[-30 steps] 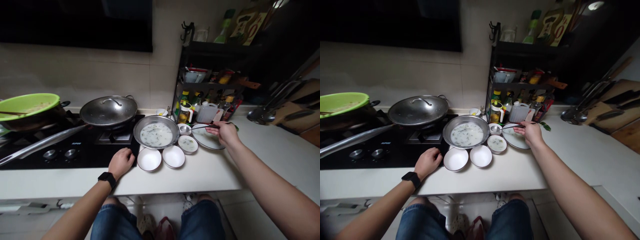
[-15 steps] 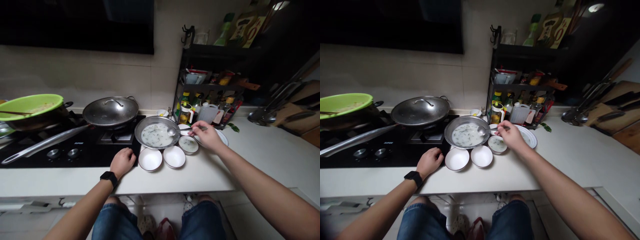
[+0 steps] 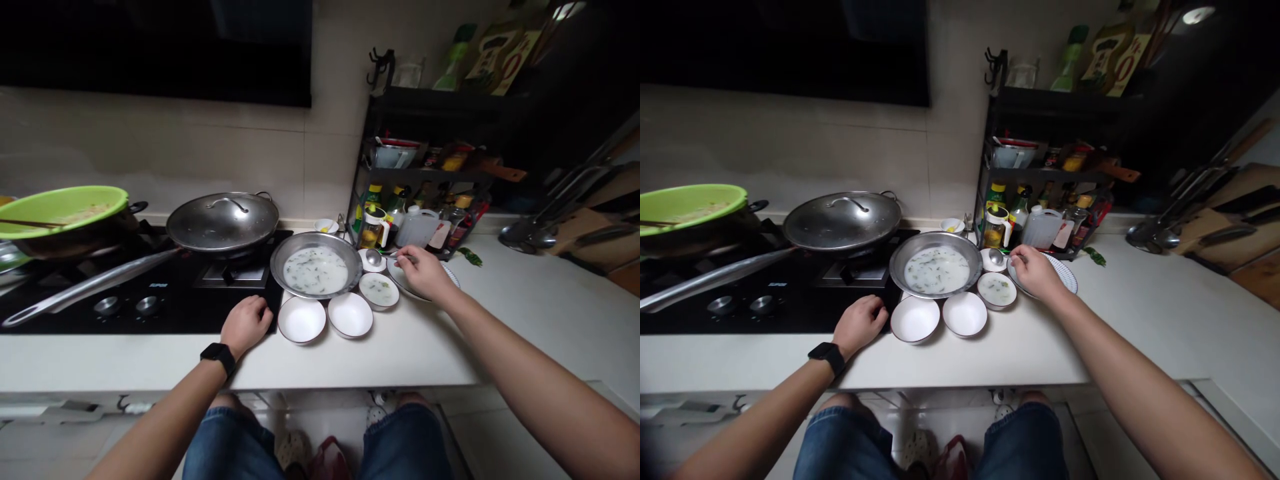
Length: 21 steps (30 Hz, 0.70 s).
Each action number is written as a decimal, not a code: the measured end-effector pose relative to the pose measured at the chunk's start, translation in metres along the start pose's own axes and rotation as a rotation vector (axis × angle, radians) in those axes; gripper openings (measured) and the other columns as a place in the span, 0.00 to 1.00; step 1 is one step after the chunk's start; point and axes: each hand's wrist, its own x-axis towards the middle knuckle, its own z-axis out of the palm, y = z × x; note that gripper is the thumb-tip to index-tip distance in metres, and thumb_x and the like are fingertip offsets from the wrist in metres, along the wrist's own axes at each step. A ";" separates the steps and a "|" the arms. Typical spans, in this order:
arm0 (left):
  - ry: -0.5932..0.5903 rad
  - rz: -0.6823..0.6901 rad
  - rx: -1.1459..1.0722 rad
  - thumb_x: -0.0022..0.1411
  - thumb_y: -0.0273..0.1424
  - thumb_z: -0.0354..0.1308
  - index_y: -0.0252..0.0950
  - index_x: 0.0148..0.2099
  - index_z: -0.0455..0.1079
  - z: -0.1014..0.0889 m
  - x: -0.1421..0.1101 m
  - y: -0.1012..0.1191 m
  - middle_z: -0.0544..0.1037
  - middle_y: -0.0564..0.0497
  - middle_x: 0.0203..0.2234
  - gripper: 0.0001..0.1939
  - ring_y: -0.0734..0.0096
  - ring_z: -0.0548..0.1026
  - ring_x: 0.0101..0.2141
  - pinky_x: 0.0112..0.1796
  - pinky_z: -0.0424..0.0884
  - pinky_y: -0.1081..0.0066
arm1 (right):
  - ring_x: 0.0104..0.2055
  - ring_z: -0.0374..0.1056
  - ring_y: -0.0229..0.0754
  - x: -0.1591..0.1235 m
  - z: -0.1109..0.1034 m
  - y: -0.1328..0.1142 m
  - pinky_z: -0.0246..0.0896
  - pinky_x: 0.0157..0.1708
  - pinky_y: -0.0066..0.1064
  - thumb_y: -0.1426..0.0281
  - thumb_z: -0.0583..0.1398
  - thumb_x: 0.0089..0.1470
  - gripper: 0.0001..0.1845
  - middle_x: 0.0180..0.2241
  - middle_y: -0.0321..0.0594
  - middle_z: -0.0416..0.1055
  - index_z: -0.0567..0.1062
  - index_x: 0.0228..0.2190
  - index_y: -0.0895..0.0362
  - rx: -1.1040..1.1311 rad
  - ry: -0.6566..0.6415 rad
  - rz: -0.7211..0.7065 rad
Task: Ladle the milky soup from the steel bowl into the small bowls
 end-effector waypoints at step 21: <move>-0.002 0.005 0.008 0.68 0.31 0.51 0.42 0.30 0.64 0.000 0.000 -0.001 0.74 0.49 0.29 0.11 0.60 0.74 0.36 0.40 0.69 0.62 | 0.24 0.81 0.44 0.010 -0.035 -0.020 0.80 0.25 0.30 0.79 0.62 0.54 0.08 0.23 0.34 0.72 0.69 0.32 0.56 0.833 0.418 0.627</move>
